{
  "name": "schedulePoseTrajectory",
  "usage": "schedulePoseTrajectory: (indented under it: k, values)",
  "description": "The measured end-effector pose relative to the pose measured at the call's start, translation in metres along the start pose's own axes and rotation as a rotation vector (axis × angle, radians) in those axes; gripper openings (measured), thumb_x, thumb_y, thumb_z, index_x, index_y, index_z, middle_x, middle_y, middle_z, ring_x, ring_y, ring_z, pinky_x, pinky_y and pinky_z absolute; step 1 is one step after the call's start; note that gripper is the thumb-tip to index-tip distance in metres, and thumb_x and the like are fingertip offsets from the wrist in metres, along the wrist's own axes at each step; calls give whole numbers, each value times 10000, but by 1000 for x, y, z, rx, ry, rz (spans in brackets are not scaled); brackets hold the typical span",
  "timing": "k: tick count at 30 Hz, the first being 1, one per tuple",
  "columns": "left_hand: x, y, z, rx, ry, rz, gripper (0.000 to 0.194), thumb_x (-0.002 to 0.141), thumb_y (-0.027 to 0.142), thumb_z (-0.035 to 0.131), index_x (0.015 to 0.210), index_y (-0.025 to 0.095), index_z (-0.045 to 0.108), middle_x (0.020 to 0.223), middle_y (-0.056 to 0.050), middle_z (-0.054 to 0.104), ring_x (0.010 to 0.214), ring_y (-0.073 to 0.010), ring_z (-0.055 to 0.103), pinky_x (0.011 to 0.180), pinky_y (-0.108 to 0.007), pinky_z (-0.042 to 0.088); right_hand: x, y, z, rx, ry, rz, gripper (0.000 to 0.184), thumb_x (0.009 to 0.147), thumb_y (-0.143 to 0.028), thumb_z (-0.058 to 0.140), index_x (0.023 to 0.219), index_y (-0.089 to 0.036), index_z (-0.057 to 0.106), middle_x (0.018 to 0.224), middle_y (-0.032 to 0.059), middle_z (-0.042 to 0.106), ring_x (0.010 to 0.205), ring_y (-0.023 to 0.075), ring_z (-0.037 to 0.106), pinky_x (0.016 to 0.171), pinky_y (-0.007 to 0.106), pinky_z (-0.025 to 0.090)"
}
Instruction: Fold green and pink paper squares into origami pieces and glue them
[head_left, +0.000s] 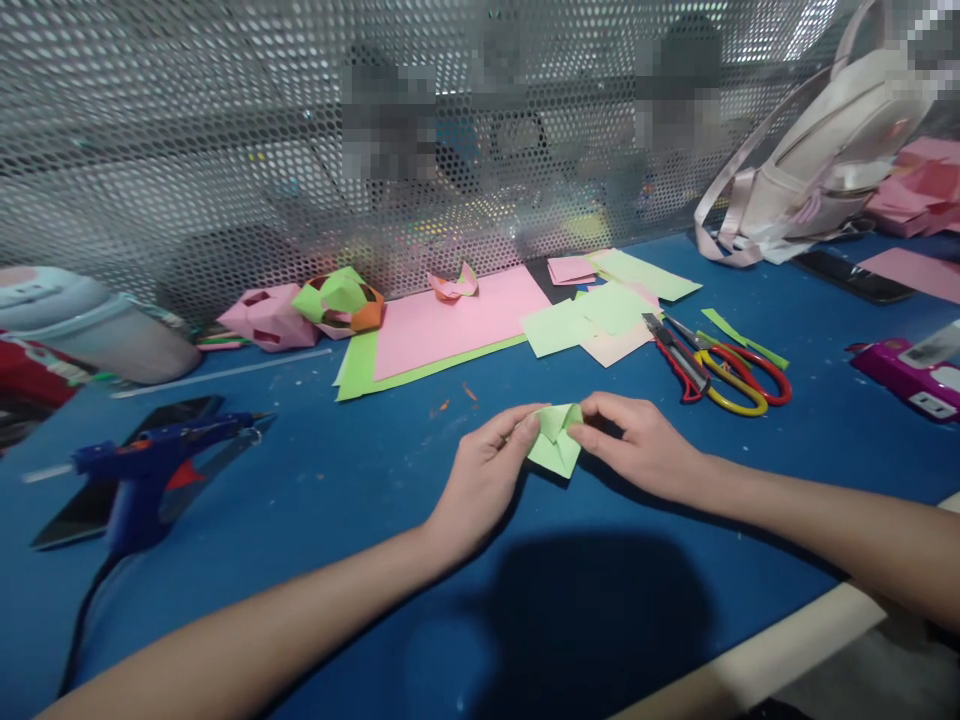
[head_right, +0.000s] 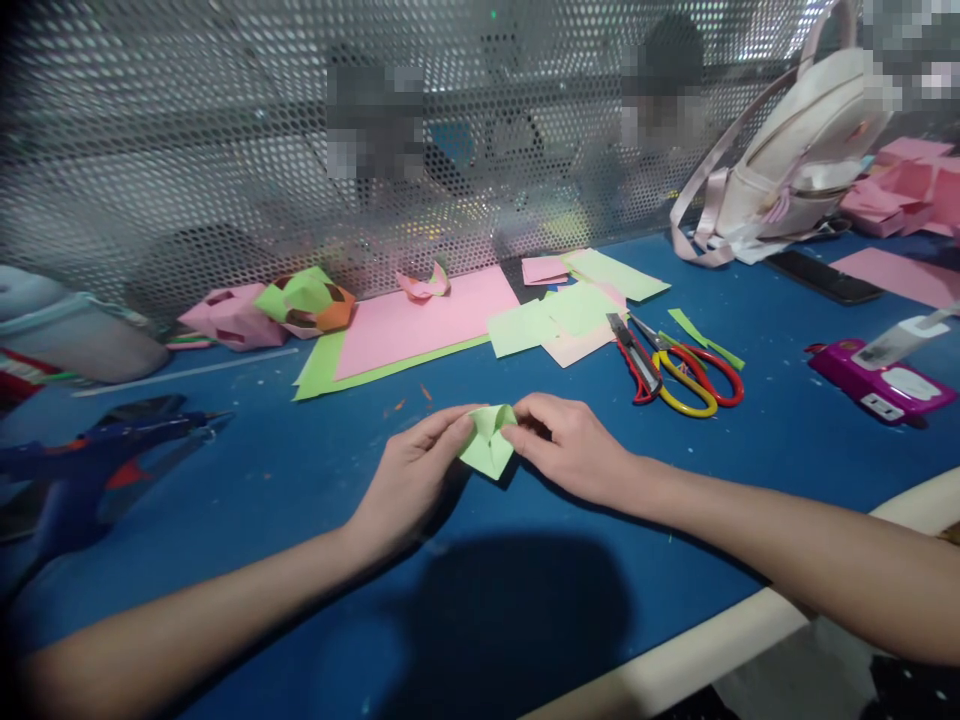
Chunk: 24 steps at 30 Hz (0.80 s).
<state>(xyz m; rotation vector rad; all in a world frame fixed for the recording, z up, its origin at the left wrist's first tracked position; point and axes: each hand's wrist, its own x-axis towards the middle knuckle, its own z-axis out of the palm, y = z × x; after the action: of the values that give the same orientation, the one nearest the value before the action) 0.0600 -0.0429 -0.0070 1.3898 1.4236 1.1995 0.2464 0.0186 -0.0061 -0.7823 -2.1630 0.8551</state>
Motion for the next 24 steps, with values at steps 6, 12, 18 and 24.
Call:
schedulePoseTrajectory:
  k: [6, 12, 18, 24]
  values:
    - [-3, -5, 2, -151, -136, -56, 375, 939, 410, 499, 1222, 196, 619, 1177, -81, 648, 1008, -200, 588, 858, -302, 462, 2, 2, 0, 14, 55, -9, 119, 906, -229, 546, 853, -170, 636, 775, -5, 631, 700, 104, 558, 658, 233, 424]
    - [-1, 1, -3, -96, -203, -81, 381, 936, 429, 491, 1143, 171, 680, 1115, -74, 683, 1018, -226, 595, 888, -323, 452, 2, 3, -4, -58, 60, -159, 141, 913, -173, 526, 876, -162, 662, 762, 16, 620, 699, 113, 557, 663, 249, 426]
    - [1, 7, -2, 38, -221, -47, 338, 904, 385, 553, 1164, 202, 670, 1134, -53, 684, 1024, -216, 605, 909, -308, 448, 2, 5, -4, -99, 58, -238, 134, 918, -166, 516, 916, -151, 650, 790, 29, 631, 721, 116, 561, 671, 248, 427]
    - [1, 5, 3, 66, -151, -11, 360, 908, 392, 531, 1182, 188, 645, 1134, -73, 671, 994, -214, 611, 874, -325, 488, 0, 2, 2, -161, -10, -186, 95, 902, -234, 544, 869, -157, 590, 735, 6, 543, 661, 121, 486, 624, 258, 394]
